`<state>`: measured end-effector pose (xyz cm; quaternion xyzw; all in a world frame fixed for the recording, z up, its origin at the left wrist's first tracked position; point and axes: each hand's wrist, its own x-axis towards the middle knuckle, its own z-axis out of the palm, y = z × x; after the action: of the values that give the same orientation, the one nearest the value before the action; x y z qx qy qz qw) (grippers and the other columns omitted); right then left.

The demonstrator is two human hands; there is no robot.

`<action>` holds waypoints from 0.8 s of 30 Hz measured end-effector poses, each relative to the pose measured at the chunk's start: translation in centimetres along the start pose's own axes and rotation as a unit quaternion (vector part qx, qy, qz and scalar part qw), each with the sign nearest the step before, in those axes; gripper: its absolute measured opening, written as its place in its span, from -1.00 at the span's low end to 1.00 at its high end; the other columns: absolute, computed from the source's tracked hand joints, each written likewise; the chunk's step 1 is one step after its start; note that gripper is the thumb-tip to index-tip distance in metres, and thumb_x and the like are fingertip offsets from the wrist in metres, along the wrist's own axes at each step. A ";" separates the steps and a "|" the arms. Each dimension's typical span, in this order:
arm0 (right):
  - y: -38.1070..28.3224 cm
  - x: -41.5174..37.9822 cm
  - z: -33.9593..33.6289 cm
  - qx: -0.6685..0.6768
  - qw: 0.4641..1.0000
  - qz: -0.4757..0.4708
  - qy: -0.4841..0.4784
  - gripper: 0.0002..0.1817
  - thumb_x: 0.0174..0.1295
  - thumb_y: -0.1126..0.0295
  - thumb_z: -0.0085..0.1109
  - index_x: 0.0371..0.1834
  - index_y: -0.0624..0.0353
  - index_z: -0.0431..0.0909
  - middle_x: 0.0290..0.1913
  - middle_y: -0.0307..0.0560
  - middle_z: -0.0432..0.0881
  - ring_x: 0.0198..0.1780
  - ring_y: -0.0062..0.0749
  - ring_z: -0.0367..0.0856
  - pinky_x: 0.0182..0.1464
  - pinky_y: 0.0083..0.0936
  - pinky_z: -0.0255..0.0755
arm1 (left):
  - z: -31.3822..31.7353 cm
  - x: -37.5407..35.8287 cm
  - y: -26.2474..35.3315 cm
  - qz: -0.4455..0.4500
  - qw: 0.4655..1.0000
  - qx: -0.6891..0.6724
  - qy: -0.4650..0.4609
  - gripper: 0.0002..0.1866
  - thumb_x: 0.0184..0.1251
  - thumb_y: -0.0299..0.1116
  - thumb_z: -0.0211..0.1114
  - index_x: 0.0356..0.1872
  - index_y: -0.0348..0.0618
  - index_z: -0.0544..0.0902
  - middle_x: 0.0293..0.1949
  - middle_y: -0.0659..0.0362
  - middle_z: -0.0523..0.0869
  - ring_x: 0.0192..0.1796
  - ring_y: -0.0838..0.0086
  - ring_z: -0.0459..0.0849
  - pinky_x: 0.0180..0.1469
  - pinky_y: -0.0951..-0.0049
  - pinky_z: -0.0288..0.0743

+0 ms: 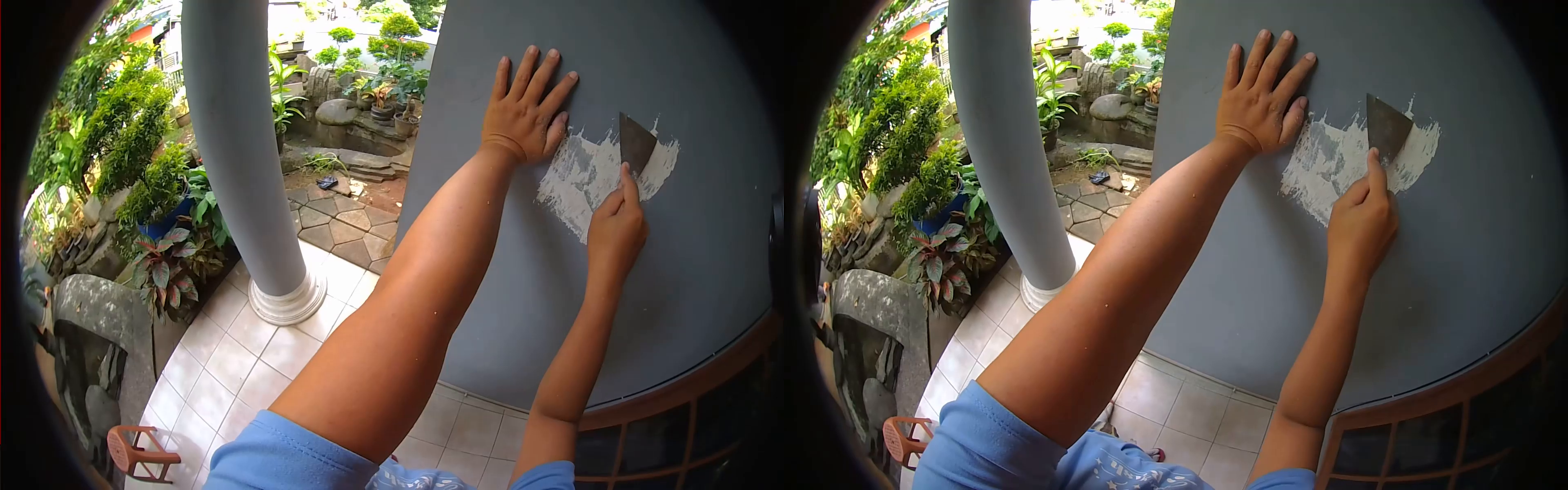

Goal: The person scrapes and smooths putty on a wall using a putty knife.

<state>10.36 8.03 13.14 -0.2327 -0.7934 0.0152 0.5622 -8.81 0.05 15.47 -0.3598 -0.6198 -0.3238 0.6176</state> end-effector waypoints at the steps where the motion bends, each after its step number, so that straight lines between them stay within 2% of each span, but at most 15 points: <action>1: 0.2 0.6 0.1 0.019 1.000 0.003 -0.007 -0.62 0.51 0.36 -0.05 0.31 0.03 0.60 -0.23 0.11 0.71 -0.21 0.07 0.75 -0.18 -0.09 0.64 | -0.1 0.1 -0.1 0.001 1.000 -0.001 -0.003 -0.34 0.33 0.00 0.08 0.50 0.32 0.40 0.60 0.13 0.21 0.65 0.08 0.07 0.62 -0.17 -0.26; 4: 0.1 -2.1 0.1 -0.016 0.999 -0.023 -0.021 -0.60 0.51 0.35 -0.05 0.34 0.02 0.56 -0.23 0.16 0.71 -0.22 0.09 0.75 -0.20 -0.10 0.65 | -0.3 0.2 -0.1 0.000 1.000 -0.002 -0.004 -0.34 0.34 0.01 0.08 0.51 0.32 0.39 0.61 0.13 0.21 0.65 0.09 0.07 0.63 -0.16 -0.26; 9: -0.1 -3.6 1.6 -0.040 0.998 -0.014 -0.037 -0.58 0.50 0.35 -0.04 0.39 -0.01 0.49 -0.23 0.25 0.68 -0.25 0.16 0.74 -0.22 -0.07 0.67 | -0.1 -0.1 0.0 -0.001 1.000 0.009 0.001 -0.34 0.34 0.01 0.08 0.51 0.33 0.39 0.61 0.13 0.21 0.65 0.09 0.07 0.63 -0.13 -0.25; 19: 2.3 -2.4 -0.7 -0.066 0.992 -0.048 -0.100 -0.57 0.52 0.34 -0.08 0.41 -0.11 0.50 -0.18 0.19 0.68 -0.21 0.14 0.73 -0.20 -0.03 0.65 | -0.3 -0.2 0.2 -0.010 1.000 0.008 0.005 -0.34 0.33 0.00 0.08 0.52 0.36 0.38 0.61 0.16 0.21 0.66 0.15 0.05 0.64 -0.11 -0.26; 24: 2.1 -2.6 -0.6 -0.045 0.994 -0.037 -0.092 -0.58 0.52 0.35 -0.07 0.40 -0.09 0.51 -0.18 0.20 0.68 -0.20 0.14 0.73 -0.20 -0.04 0.64 | -0.4 -0.1 0.3 -0.010 1.000 0.010 0.005 -0.33 0.34 0.00 0.07 0.52 0.36 0.38 0.61 0.17 0.21 0.67 0.16 0.04 0.65 -0.09 -0.27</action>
<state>12.27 8.72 10.44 -0.2253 -0.8500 -0.0199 0.4758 -8.36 -0.11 15.34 -0.3457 -0.6239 -0.3255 0.6207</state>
